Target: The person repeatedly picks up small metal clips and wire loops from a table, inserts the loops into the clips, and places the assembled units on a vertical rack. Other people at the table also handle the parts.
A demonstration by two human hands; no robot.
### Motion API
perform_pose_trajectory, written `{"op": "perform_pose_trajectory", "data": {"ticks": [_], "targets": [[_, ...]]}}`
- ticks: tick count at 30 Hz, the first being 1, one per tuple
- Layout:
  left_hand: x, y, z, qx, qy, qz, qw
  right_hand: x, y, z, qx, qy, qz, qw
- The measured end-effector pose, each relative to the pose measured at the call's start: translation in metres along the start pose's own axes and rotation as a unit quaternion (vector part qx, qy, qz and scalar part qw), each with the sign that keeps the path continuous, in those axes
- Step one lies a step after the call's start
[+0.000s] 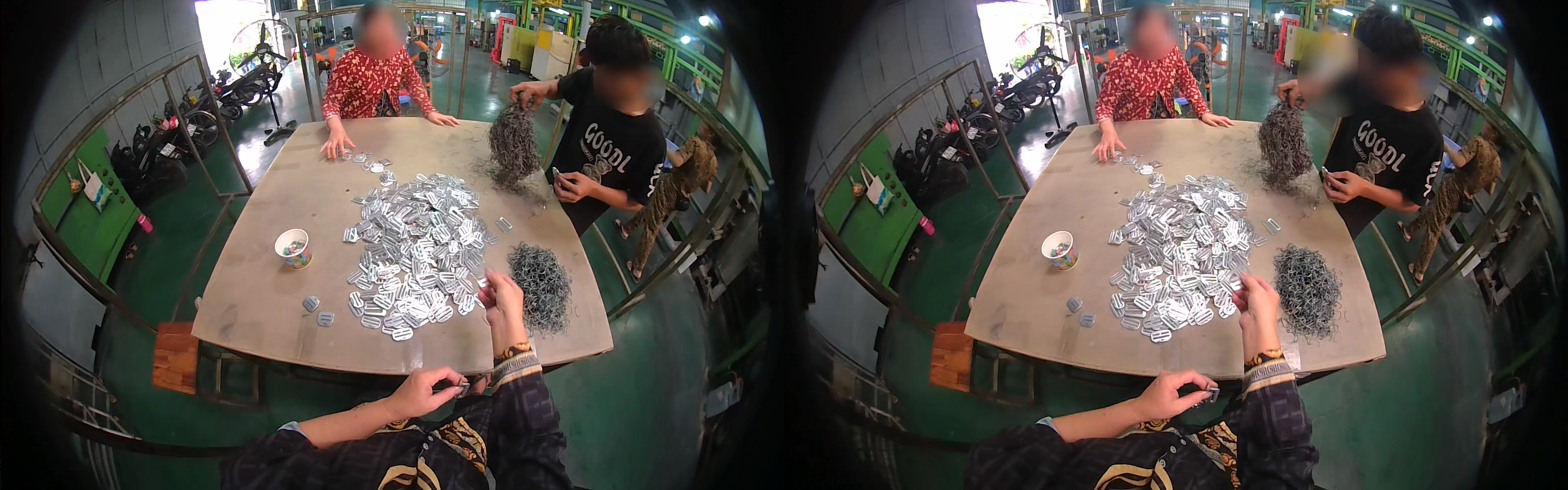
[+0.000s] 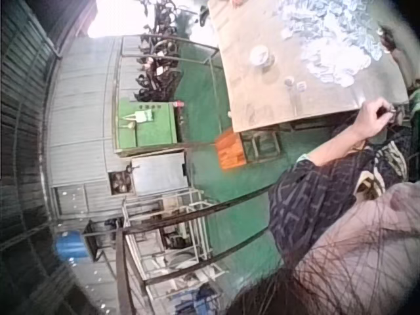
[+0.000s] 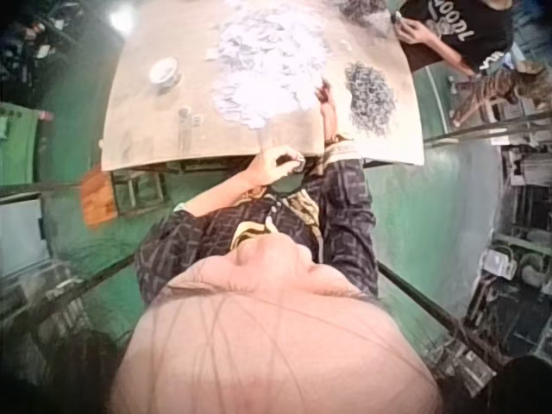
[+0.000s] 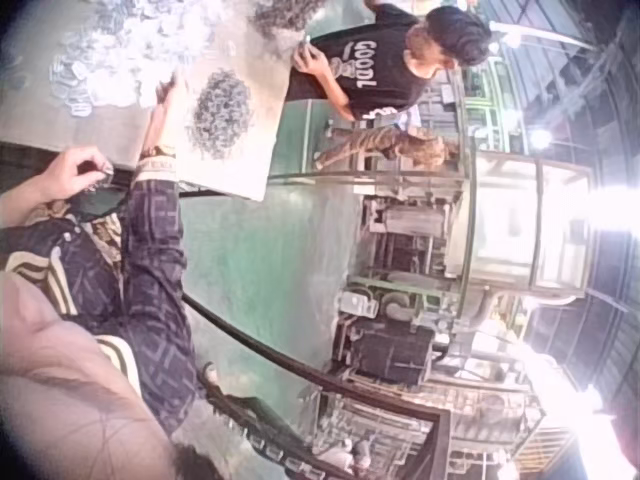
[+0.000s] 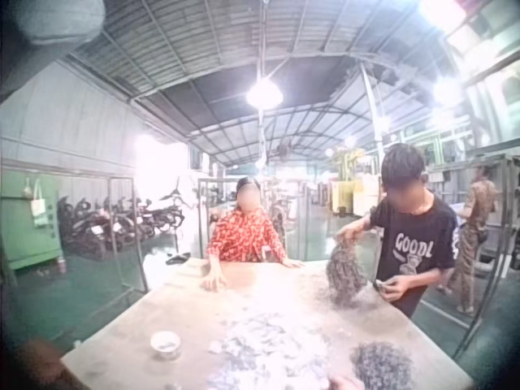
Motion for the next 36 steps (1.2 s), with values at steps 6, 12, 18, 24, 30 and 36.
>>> {"op": "perform_pose_trajectory", "data": {"ticks": [6,12,18,24,30,36], "targets": [[0.001,0.002,0.004,0.0,-0.008,-0.018,1.0,0.082,-0.017,0.003,-0.029,-0.249,0.271,0.929],[-0.003,0.003,0.011,-0.001,-0.002,-0.057,0.998,0.125,-0.014,0.04,0.007,-0.385,0.283,0.878],[-0.002,0.007,0.011,0.007,-0.007,-0.018,1.0,0.049,-0.001,-0.025,-0.202,-0.143,0.661,0.709],[0.002,0.006,0.014,-0.016,-0.027,-0.002,1.0,-0.027,0.051,-0.038,-0.236,-0.065,0.78,0.577],[0.0,0.009,0.013,-0.017,-0.044,-0.008,0.999,-0.014,0.064,-0.041,-0.233,-0.077,0.795,0.555],[-0.001,0.007,0.018,-0.016,-0.037,-0.014,0.999,-0.009,0.071,-0.045,-0.254,-0.069,0.806,0.531]]}}
Point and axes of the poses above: each hand's wrist, its own z-axis away from the middle knuckle, its own x-axis out of the palm, y = z × x, the point moved 2 cm from there along -z, towards the middle knuckle, and after that the axes turned 7 degrees about -z, right-handed, at the moved point
